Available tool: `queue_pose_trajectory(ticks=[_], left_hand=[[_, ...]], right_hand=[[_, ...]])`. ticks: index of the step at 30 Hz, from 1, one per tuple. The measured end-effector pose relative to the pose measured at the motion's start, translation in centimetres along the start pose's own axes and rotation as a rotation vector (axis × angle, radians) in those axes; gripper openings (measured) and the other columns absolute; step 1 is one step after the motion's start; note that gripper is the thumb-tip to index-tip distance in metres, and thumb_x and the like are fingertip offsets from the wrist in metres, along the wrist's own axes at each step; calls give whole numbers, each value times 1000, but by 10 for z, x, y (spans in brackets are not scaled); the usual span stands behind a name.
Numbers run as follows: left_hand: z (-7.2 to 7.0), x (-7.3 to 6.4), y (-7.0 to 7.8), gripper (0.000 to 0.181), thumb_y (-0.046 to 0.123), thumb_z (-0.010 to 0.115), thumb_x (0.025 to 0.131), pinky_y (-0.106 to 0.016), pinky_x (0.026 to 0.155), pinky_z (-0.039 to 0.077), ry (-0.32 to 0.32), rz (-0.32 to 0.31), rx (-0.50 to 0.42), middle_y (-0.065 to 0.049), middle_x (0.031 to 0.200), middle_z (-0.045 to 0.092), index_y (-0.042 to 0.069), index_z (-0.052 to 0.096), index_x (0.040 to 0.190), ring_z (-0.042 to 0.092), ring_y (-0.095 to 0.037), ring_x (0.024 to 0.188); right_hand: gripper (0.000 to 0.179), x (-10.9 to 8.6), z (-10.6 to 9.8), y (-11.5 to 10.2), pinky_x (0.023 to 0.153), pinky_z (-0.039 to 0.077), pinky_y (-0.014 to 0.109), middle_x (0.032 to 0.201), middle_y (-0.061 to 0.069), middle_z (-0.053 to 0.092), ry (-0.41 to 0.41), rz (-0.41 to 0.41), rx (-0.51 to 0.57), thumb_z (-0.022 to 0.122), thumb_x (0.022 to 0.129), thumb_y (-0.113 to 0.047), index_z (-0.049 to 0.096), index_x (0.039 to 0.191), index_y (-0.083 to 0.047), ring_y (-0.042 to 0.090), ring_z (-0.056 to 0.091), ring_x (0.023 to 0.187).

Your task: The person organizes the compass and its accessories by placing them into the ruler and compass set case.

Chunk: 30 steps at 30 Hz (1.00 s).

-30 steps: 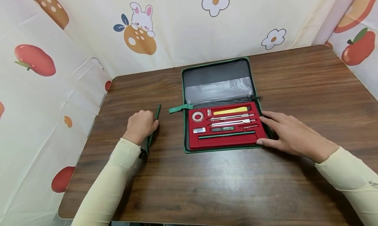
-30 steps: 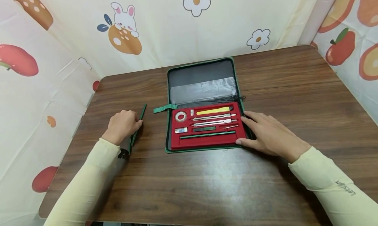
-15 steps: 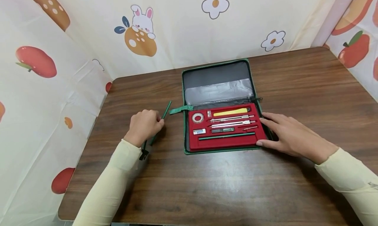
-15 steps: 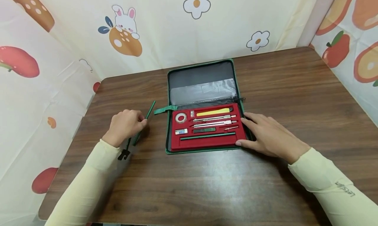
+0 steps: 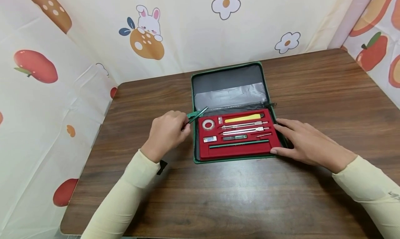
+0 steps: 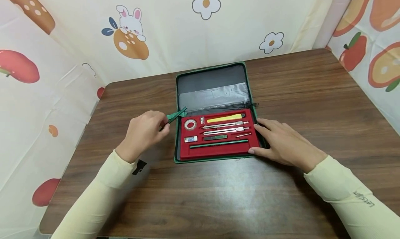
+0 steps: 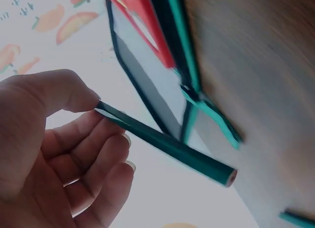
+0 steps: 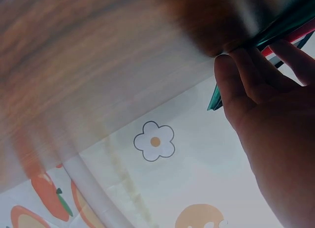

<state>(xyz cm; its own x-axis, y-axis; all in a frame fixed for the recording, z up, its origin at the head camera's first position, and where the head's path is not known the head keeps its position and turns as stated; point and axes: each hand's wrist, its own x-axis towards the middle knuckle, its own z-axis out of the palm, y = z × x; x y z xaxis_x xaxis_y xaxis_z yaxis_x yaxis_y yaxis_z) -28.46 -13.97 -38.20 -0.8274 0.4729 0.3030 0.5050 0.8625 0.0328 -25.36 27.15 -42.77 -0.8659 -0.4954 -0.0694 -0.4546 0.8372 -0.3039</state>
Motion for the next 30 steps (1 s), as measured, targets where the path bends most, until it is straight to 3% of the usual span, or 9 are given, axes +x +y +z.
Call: queue_pose_trajectory(ticks=[5,14,20,30], left_hand=[[2,7,17,11,19,66,88,-30,51,48,-35,72,-24,4,73,57,15,62,79,50,-12,67],[11,13,45,6,16,64,88,-32,57,53,-102,256,-16,2,82,65,17,70,89,60,-13,74],[14,14,57,10,20,67,89,-31,59,54,-156,288,-19,4,85,69,21,77,92,63,-12,74],[22,18,76,10,29,71,90,-36,67,57,-233,334,-21,4,92,72,20,76,91,66,-14,79]], right_hand=[[95,0,-2,0,101,37,67,150,21,42,-9,-6,-8,58,85,-75,49,148,-5,42,44,130],[95,0,-2,0,101,38,66,150,22,42,-9,-21,-21,57,86,-74,49,148,-3,42,44,130],[93,0,0,0,100,39,66,150,22,42,3,-28,-14,57,86,-74,50,147,-4,42,45,130],[96,0,1,1,101,38,66,151,22,41,-11,-19,-21,55,86,-76,48,149,-4,42,44,131]])
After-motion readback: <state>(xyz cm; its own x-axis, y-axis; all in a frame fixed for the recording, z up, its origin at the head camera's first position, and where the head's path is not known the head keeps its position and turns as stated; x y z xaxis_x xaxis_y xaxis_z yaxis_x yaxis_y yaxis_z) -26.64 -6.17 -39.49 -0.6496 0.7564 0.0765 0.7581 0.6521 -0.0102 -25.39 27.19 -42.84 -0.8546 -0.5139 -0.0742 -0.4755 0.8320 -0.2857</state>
